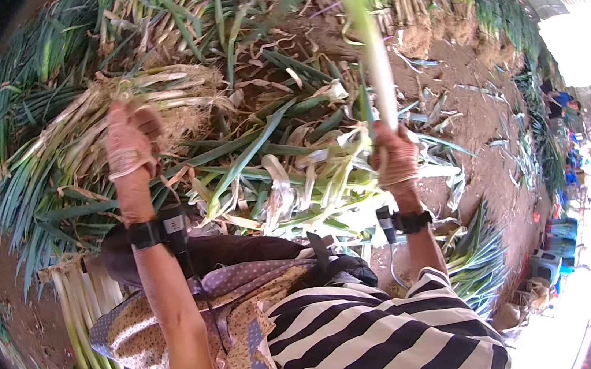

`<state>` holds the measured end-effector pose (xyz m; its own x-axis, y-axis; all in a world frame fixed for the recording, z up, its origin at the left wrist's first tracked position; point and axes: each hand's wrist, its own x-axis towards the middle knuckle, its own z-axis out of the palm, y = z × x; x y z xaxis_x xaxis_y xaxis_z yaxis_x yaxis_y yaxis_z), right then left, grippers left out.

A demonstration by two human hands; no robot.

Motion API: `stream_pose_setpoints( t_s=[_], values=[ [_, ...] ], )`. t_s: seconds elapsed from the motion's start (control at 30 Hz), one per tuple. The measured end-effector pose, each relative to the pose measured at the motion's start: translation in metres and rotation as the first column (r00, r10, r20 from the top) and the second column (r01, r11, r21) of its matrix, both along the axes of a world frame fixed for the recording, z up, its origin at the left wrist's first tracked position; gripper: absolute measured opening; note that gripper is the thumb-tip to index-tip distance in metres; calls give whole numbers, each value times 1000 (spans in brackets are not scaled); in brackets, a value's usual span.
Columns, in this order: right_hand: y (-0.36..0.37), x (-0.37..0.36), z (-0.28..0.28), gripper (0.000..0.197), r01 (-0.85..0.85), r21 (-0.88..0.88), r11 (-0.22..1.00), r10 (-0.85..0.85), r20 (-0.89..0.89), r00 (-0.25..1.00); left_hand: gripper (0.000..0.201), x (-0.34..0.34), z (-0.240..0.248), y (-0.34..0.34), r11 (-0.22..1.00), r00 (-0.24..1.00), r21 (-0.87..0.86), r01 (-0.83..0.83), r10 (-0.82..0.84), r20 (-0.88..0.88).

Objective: Cleaning and bundling leeks in an agricultural facility.

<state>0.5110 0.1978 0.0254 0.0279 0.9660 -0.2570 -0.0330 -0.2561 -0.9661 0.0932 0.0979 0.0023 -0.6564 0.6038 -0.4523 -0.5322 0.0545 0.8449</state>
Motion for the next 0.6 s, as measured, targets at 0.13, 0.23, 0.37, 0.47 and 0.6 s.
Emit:
stream_pose_setpoints(
  t_s=[0.13, 0.23, 0.37, 0.47, 0.6],
  values=[
    [18, 92, -11, 30, 471, -32, 882, -471, 0, 882, 41, -14, -7, -14, 939, 996, 334, -84, 75, 39],
    [4, 234, -64, 40, 59, 437, 897, -363, 656, 662, 40, -22, -3, -25, 933, 991, 335, -134, 131, 32],
    [-9, 388, -103, 47, 245, 166, 955, -237, 924, 299, 32, -33, -28, -29, 893, 962, 364, -264, 219, 160],
    [-22, 400, -112, 41, 379, 35, 925, -101, 983, 155, 31, -42, -29, -44, 837, 930, 414, -358, 279, 241],
    [0, 357, -141, 36, 327, -42, 944, 36, 999, 24, 36, -70, -42, -71, 702, 849, 480, -526, 395, 352]
  ],
)
